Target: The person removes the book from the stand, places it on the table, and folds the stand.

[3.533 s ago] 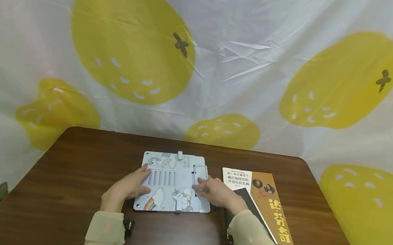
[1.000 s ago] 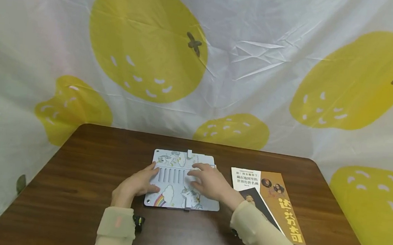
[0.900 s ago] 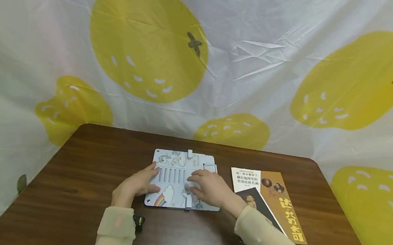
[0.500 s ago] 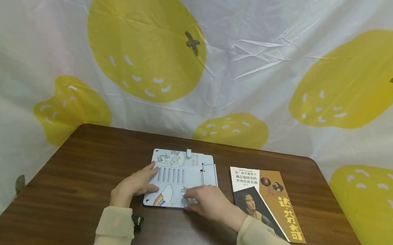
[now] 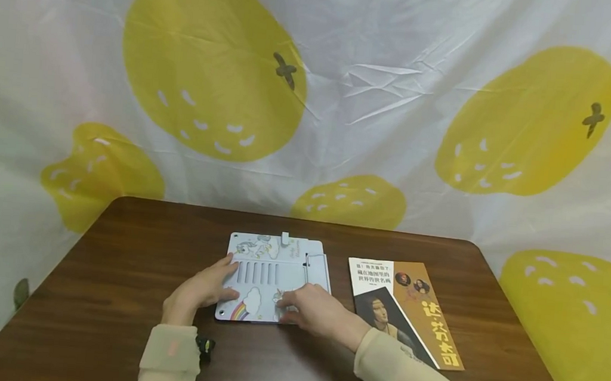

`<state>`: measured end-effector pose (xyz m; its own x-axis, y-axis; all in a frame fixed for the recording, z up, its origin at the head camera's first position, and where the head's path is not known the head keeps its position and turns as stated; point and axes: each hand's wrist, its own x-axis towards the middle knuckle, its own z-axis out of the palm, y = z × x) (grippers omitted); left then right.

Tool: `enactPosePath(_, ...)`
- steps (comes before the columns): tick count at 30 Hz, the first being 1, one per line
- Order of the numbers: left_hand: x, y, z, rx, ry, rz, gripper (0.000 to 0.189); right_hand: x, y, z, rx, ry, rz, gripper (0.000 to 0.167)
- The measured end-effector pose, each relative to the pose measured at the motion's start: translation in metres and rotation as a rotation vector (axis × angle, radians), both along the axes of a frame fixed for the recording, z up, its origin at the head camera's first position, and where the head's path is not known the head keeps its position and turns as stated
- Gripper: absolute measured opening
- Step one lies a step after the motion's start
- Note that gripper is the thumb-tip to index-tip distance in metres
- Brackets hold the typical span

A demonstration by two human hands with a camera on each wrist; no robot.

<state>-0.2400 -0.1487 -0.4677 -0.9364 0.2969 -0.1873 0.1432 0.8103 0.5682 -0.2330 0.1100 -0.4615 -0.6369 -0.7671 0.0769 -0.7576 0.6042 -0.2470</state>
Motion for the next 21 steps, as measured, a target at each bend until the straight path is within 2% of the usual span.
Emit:
enactPosePath(6, -0.005, 0.001, 0.001, 0.001, 0.002, -0.004, 0.066, -0.003, 0.004, -0.002, -0.047, 0.021, 0.006, 0.025)
enactPosePath(11, -0.009, 0.0, 0.004, -0.003, 0.009, 0.015, 0.065, -0.009, 0.005, -0.002, -0.047, 0.047, 0.014, 0.028)
enactPosePath(17, -0.002, 0.001, 0.001, -0.007, 0.038, 0.033, 0.058, -0.003, 0.004, 0.007, -0.013, -0.015, -0.032, 0.036)
enactPosePath(21, 0.004, 0.001, -0.004, -0.007, 0.119, 0.028, 0.054, 0.007, 0.008, 0.019, -0.003, -0.046, -0.106, 0.044)
